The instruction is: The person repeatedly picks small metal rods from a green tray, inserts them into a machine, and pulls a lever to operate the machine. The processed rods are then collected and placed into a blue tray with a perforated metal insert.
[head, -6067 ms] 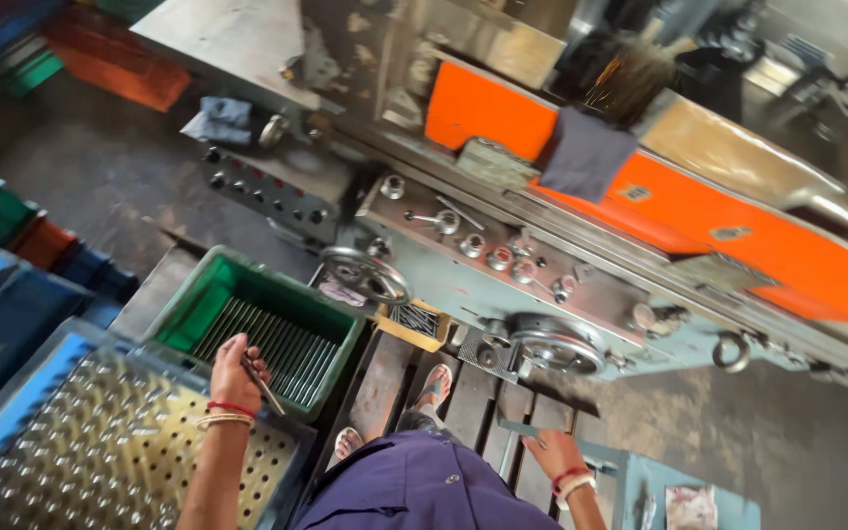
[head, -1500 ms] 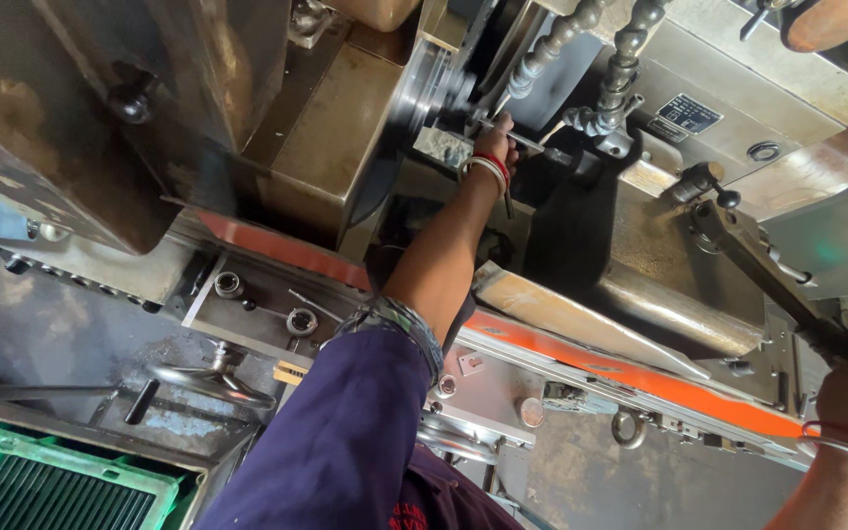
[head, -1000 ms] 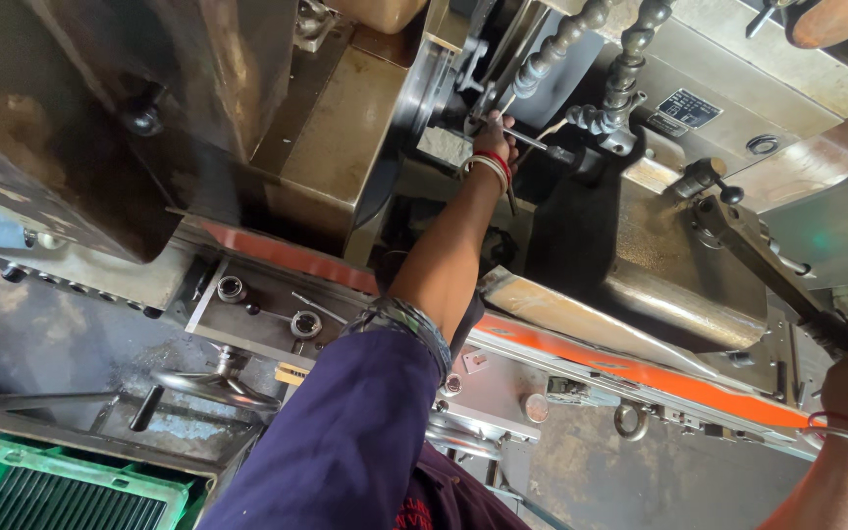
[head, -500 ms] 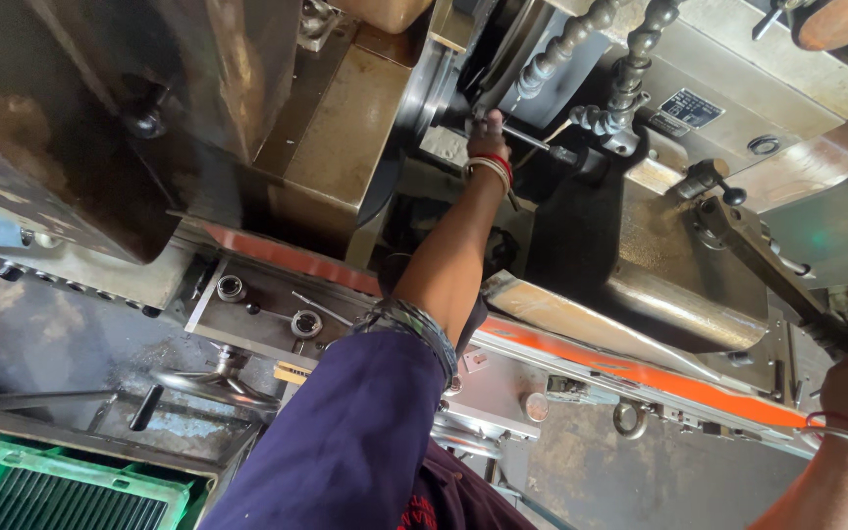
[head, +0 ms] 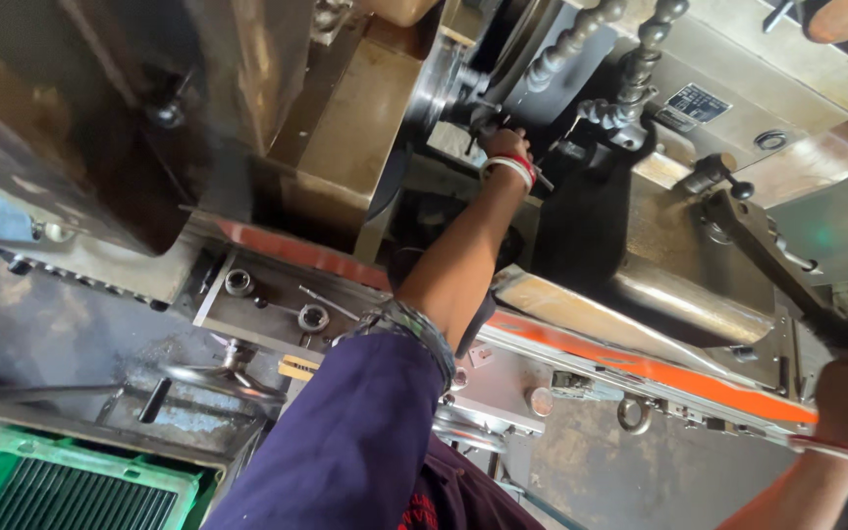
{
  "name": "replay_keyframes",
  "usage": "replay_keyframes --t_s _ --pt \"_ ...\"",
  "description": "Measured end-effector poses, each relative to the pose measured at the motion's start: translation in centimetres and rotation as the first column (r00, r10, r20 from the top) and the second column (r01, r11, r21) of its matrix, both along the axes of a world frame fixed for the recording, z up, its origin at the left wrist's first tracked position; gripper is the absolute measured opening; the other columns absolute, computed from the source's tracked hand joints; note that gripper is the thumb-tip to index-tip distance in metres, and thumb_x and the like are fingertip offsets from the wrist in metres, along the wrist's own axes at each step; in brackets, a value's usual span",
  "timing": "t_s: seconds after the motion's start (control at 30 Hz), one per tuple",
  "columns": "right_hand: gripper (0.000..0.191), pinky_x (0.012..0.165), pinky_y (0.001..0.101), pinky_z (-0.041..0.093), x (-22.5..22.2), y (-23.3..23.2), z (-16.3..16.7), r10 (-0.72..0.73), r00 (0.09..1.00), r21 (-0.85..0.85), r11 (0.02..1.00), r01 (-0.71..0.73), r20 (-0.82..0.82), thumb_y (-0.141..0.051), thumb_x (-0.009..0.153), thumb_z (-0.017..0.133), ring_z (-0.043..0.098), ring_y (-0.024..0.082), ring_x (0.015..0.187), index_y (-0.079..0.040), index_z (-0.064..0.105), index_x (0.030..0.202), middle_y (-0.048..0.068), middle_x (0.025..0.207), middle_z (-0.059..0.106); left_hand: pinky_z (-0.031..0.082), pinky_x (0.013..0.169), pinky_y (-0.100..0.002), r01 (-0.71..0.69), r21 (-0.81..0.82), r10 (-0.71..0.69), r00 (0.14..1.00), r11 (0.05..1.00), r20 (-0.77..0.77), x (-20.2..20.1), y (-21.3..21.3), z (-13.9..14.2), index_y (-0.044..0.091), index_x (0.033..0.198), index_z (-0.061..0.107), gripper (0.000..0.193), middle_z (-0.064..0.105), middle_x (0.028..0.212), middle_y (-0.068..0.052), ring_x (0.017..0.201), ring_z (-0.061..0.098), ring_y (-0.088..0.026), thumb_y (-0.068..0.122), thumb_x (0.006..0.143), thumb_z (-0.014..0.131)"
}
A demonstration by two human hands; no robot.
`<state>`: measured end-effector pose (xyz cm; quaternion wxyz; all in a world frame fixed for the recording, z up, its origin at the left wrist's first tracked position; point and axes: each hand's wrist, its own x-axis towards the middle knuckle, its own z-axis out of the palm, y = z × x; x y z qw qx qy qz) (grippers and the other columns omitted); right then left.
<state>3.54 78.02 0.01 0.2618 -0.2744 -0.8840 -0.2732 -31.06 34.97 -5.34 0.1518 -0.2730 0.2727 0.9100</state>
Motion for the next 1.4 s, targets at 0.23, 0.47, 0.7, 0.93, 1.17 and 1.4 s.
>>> replay_keyframes --t_s 0.23,0.47,0.7,0.93,1.17,1.4 --pt "0.055 0.055 0.0435 0.05 -1.8 2.3 1.3 0.154 0.987 -0.204 0.969 -0.14 0.052 -0.035 0.114 0.042 0.068 0.035 0.063 -0.003 0.074 0.084 0.02 0.066 0.068 0.043 0.056 -0.039 -0.077 -0.154 0.104 0.978 0.985 0.178 1.5 -1.6 -0.1 0.007 0.116 0.064 0.022 0.074 0.093 -0.015 0.065 0.054 -0.023 0.024 0.101 0.065" --pt "0.055 0.056 0.0455 0.05 -2.3 1.4 1.2 0.165 0.985 -0.24 0.959 -0.149 0.048 -0.035 0.115 0.042 0.068 0.037 0.065 0.0 0.074 0.087 0.022 0.069 0.068 0.052 0.066 -0.038 -0.161 -0.273 0.211 0.963 0.949 0.166 2.1 -1.9 0.3 0.002 0.113 0.069 0.025 0.074 0.101 -0.014 0.082 0.065 -0.027 0.024 0.1 0.07" --pt "0.055 0.057 0.0475 0.051 -2.0 2.1 1.0 0.168 0.985 -0.252 0.956 -0.151 0.049 -0.034 0.117 0.042 0.067 0.04 0.067 0.002 0.074 0.091 0.025 0.072 0.068 0.06 0.076 -0.045 -0.348 0.305 0.331 0.938 0.886 0.108 0.6 -2.3 -0.1 0.012 0.123 0.064 0.024 0.069 0.11 -0.009 0.098 0.068 -0.026 0.017 0.1 0.065" --pt "0.055 0.059 0.0495 0.052 -1.5 1.6 1.2 0.144 0.988 -0.248 0.961 -0.126 0.056 -0.033 0.118 0.042 0.067 0.042 0.069 0.005 0.073 0.094 0.027 0.074 0.068 0.059 0.092 -0.058 -0.403 0.463 0.365 0.915 0.79 0.173 0.2 -1.5 0.0 0.016 0.131 0.062 0.033 0.065 0.121 -0.006 0.112 0.062 -0.028 0.019 0.098 0.067" --pt "0.055 0.06 0.0515 0.053 1.4 -1.8 0.9 -0.078 0.993 -0.25 0.963 0.097 0.083 -0.033 0.119 0.042 0.067 0.044 0.071 0.007 0.073 0.097 0.03 0.077 0.068 0.058 0.092 -0.059 -0.423 0.436 0.406 0.903 0.794 0.138 0.4 -1.3 0.6 0.015 0.134 0.06 0.036 0.062 0.124 -0.008 0.115 0.06 -0.031 0.02 0.098 0.068" --pt "0.044 0.085 0.0551 0.051 2.9 -4.6 2.2 0.326 0.945 -0.038 0.944 -0.327 -0.007 -0.027 0.12 0.054 0.064 0.052 0.109 0.013 0.047 0.14 0.036 0.12 0.063 0.056 0.089 -0.058 -0.357 0.418 0.354 0.931 0.835 0.089 -0.4 -0.9 -0.7 0.02 0.133 0.06 0.034 0.062 0.13 -0.006 0.119 0.06 -0.03 0.027 0.099 0.063"
